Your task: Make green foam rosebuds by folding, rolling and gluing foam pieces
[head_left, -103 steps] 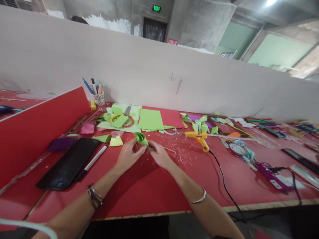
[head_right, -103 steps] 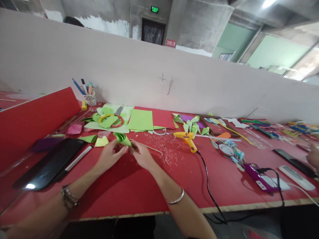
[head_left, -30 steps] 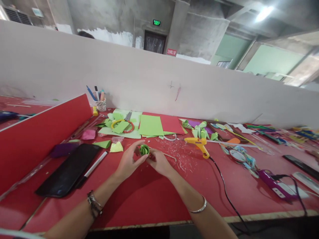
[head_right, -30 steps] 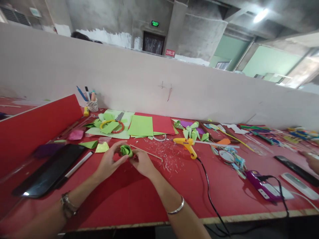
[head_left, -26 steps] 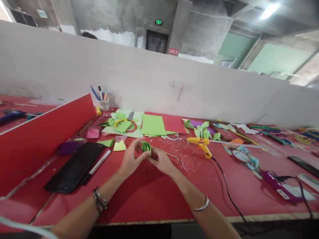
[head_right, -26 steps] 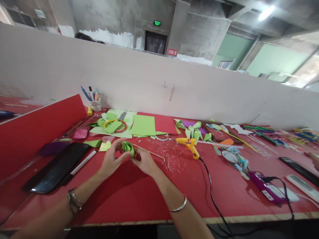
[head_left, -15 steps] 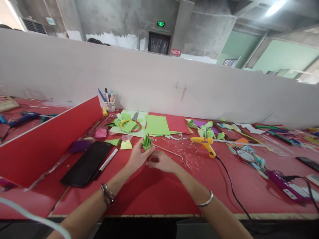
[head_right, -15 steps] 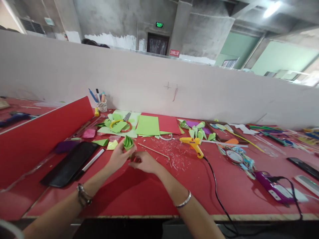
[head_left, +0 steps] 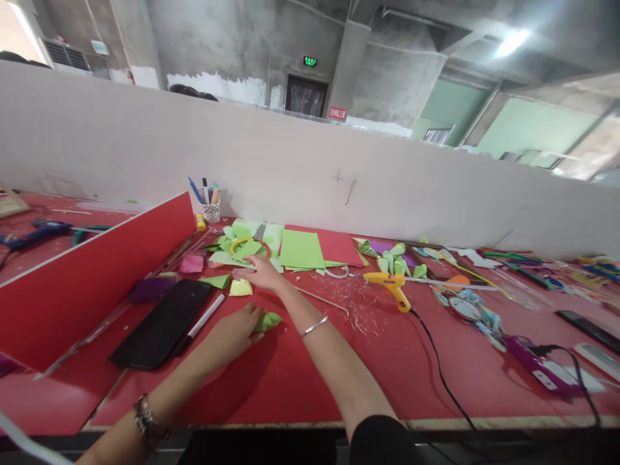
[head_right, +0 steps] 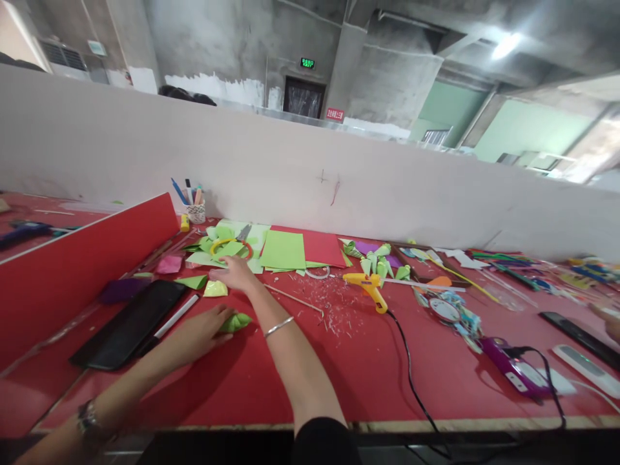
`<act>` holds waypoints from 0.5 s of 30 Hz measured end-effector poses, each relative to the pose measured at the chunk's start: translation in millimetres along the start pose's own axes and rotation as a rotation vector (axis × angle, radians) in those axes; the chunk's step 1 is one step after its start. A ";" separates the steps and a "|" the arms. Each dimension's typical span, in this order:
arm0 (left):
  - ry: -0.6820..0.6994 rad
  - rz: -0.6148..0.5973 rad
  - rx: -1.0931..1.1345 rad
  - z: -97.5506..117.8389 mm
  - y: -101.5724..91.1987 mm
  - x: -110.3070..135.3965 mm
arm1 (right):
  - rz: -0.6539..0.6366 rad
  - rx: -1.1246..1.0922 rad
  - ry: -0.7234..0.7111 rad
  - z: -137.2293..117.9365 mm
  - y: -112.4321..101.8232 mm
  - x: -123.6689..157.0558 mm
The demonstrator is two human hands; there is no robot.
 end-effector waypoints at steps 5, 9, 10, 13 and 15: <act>0.205 -0.002 0.016 9.6 5.7 -10.0 | -0.046 0.120 -0.015 3.1 21.3 -6.0; 0.190 -0.008 0.011 7.9 11.5 -17.1 | -0.034 0.156 0.022 10.8 14.4 0.2; 0.192 -0.008 0.006 7.0 13.4 -18.4 | -0.027 0.164 0.039 12.7 11.4 1.8; 0.196 0.004 0.003 5.8 16.3 -21.8 | 0.021 0.175 0.078 17.8 2.7 5.7; 0.183 0.061 0.071 6.2 13.9 -24.3 | 0.071 0.166 0.094 20.8 -2.0 7.5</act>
Point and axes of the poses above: each hand's wrist, its own x-axis away from the middle knuckle, its own y-axis out of the palm, z = x × y, the point moved 1 cm from there along -x, towards the middle knuckle, and after that the axes turned 12 degrees about z, right-handed, at the moved point
